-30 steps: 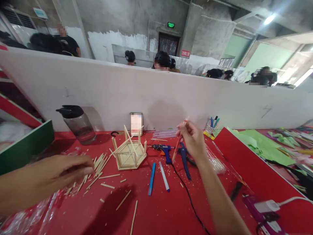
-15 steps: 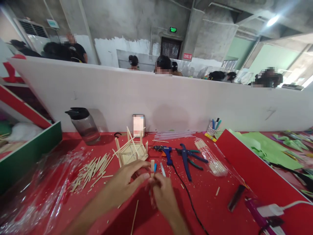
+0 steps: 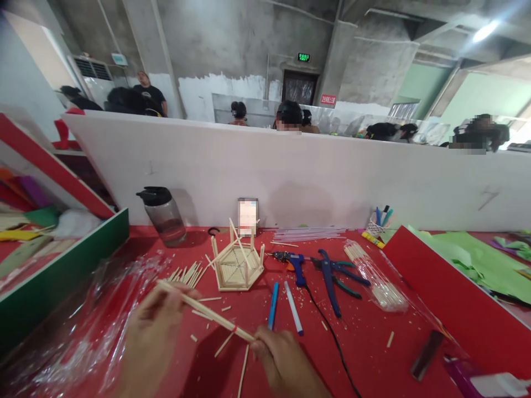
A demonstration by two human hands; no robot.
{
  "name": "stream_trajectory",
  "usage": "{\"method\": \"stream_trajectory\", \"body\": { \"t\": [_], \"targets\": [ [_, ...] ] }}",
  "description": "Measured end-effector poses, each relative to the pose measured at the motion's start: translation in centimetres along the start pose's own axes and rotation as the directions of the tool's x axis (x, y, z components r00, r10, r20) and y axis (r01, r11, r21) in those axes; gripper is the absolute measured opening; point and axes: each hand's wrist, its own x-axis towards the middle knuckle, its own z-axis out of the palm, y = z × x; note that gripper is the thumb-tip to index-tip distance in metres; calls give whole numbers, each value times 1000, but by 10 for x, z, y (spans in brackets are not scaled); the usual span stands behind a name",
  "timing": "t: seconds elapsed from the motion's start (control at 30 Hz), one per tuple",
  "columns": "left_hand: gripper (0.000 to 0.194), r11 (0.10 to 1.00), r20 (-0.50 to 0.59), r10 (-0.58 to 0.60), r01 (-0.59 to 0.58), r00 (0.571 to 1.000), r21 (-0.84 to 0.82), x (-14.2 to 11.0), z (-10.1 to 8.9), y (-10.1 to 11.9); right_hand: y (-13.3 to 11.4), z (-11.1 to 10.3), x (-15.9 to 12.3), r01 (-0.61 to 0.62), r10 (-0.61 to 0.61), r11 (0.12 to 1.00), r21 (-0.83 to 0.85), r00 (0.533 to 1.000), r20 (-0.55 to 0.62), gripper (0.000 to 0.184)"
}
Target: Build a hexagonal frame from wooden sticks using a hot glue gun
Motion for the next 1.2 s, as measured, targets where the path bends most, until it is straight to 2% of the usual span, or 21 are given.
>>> {"method": "stream_trajectory", "body": {
  "t": [0.07, 0.13, 0.17, 0.23, 0.27, 0.3, 0.37, 0.43, 0.5, 0.57, 0.67, 0.77, 0.83, 0.93, 1.0, 1.07, 1.13, 1.2],
  "targets": [
    [24, 981, -227, -70, 25, 971, -194, 19, -27, 6, 6, -12, -5, -40, 38, 999, 36, 998, 40, 44],
    [27, 966, -345, -105, 13, 933, -258, 35, -50, 10, 7, -24, -6, -72, 61, 982, 175, 996, 63, 49],
    [30, 970, -363, -114, 26, 925, -241, 40, -59, 10, 4, -28, -5, -69, 53, 961, 268, 996, 67, 52],
    [38, 977, -258, -175, 135, 950, -163, 42, -65, 5, -10, -30, 3, -2, -20, 904, 428, 999, 45, 56],
    [41, 975, -173, -208, 190, 963, -113, 39, -63, 2, -20, -26, 9, 36, -54, 876, 481, 998, 22, 55],
    [42, 972, -77, -233, 229, 969, -60, 34, -57, -2, -32, -20, 16, 55, -80, 856, 513, 996, 28, 53],
    [39, 961, 107, -276, 277, 955, 8, 21, -37, -8, -53, -1, 30, 55, -127, 850, 524, 987, 102, 49],
    [38, 959, 220, -283, 283, 934, 31, 10, -17, -11, -66, 21, 44, -13, -103, 853, 521, 976, 193, 51],
    [40, 961, 243, -273, 275, 931, 25, 5, -5, -12, -69, 39, 54, -113, -52, 855, 506, 952, 301, 59],
    [42, 956, 190, -287, 293, 939, -8, 5, -2, -14, -65, 50, 61, -80, -46, 873, 482, 968, 246, 62],
    [49, 944, 153, -317, 327, 936, -45, 5, -8, -19, -57, 55, 67, 42, -84, 896, 442, 994, 75, 63],
    [51, 950, 247, -310, 308, 918, 47, -2, -12, -24, -56, 56, 69, 54, -90, 891, 451, 994, 59, 63],
    [48, 964, 254, -264, 243, 931, 111, -6, -15, -26, -59, 56, 67, 46, -88, 901, 432, 993, 78, 61],
    [42, 980, 119, -182, 169, 976, 108, -3, -27, -23, -67, 56, 60, 37, -86, 935, 354, 989, 124, 52],
    [39, 986, 7, -157, 157, 988, 55, 8, -41, -18, -72, 54, 53, 35, -88, 954, 298, 982, 165, 45],
    [38, 994, -132, -112, 111, 985, -15, 24, -59, -10, -78, 51, 46, 38, -89, 970, 241, 975, 204, 41],
    [35, 999, -217, -50, 46, 975, -25, 42, -77, 1, -82, 49, 40, 39, -89, 978, 203, 966, 243, 38],
    [29, 996, -314, 61, -36, 948, 83, 62, -95, 13, -83, 46, 35, 25, -76, 981, 190, 961, 265, 34]
  ]
}}
